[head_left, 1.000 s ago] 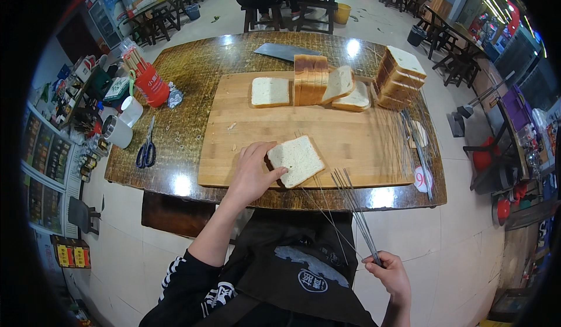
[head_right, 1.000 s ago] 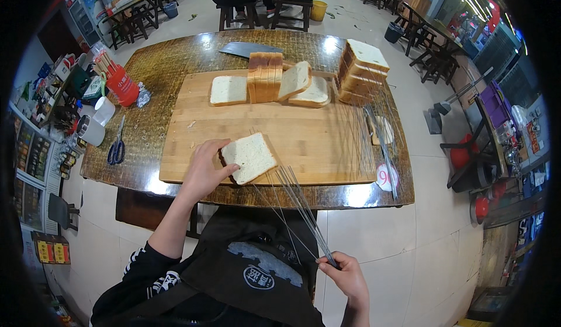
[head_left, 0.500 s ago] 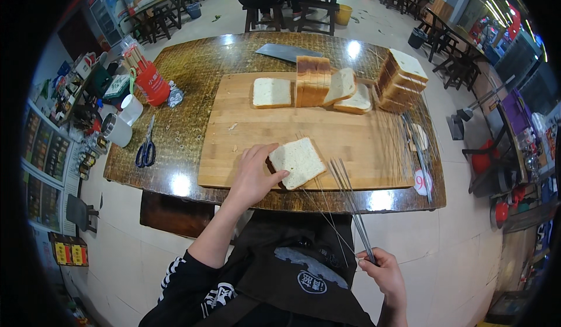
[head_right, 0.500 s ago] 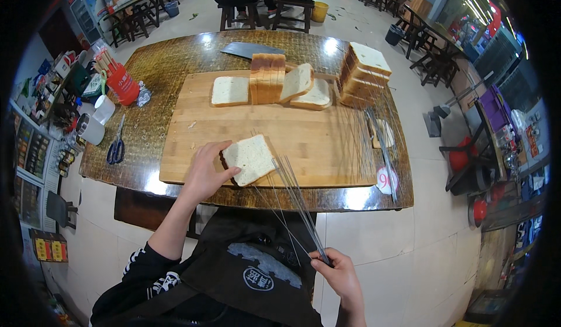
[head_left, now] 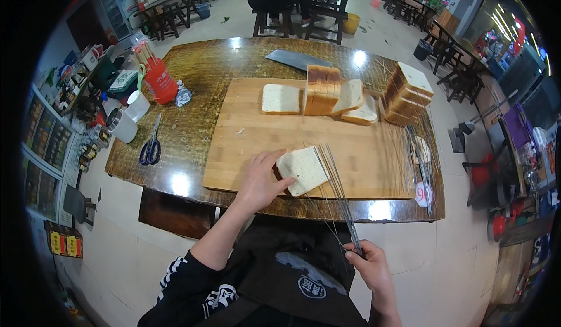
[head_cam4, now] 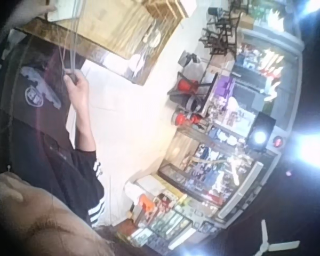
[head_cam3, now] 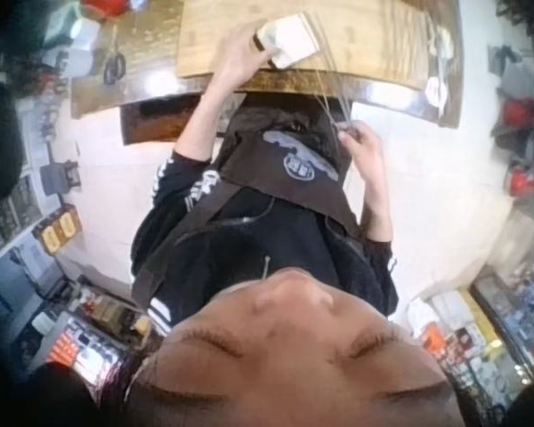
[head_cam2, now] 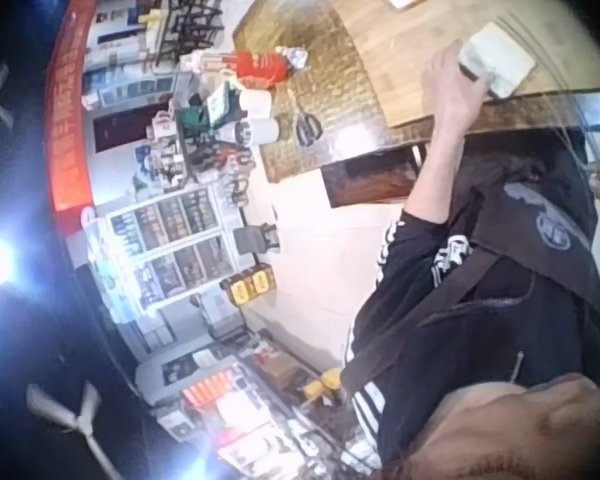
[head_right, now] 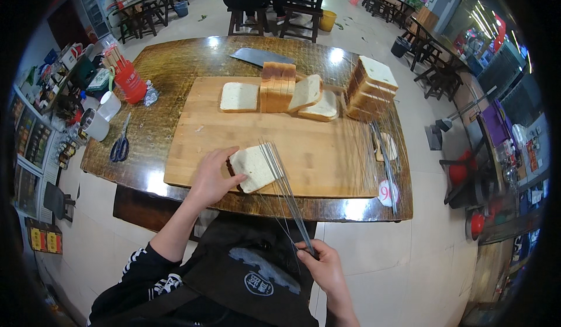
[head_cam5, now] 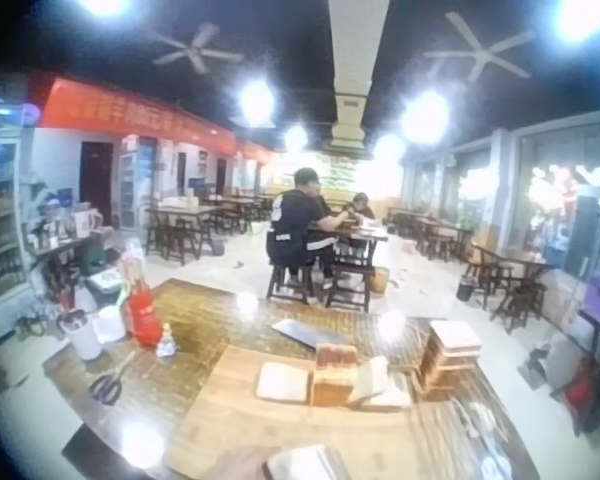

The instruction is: The person repeatedly inserts metal skewers into individual slices of white bread on a wooden cutting board. They handle each slice one at a time, aligning the skewers and pushing them through the bread before stacking the finished pieces.

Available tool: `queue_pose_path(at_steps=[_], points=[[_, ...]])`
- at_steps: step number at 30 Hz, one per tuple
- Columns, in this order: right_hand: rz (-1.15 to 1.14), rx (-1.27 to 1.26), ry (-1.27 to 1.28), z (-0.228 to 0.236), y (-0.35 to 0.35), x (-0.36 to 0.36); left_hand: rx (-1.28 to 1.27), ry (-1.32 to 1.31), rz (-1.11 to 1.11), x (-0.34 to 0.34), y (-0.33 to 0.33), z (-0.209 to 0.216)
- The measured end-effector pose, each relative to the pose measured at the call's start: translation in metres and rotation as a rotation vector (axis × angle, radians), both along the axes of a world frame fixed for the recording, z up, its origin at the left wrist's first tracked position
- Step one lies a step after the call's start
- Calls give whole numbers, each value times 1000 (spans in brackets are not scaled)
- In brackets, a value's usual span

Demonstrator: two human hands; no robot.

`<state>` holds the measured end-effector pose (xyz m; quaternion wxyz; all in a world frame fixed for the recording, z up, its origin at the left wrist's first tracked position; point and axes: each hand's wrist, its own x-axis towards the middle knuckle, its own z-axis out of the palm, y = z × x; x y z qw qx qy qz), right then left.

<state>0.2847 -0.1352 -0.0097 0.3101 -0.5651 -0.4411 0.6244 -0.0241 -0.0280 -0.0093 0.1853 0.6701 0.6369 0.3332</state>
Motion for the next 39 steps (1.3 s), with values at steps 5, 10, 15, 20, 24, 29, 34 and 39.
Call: queue_pose_path(at_steps=[5, 10, 15, 20, 24, 29, 34, 39], points=[[4, -14, -7, -5, 6, -8, 30, 1, -4, 0, 1, -4], [9, 24, -33, -4, 9, -14, 65, 17, -2, -2, 1, -11], [32, 36, -59, -10, 13, -17, 65, 12, 1, 0, 1, -11], [51, 70, -94, -11, 15, -19, 44, 30, -11, 0, 2, -10], [46, 65, -76, -12, 16, -22, 30, 31, -11, -1, 1, -10], [28, 81, -111, -13, 15, -23, 15, -32, 31, 3, -3, -8], [29, 80, -128, -11, 20, -30, -30, -59, 21, -1, 1, -9], [42, 128, -133, -11, 26, -40, 37, -4, 55, 2, 0, -9]])
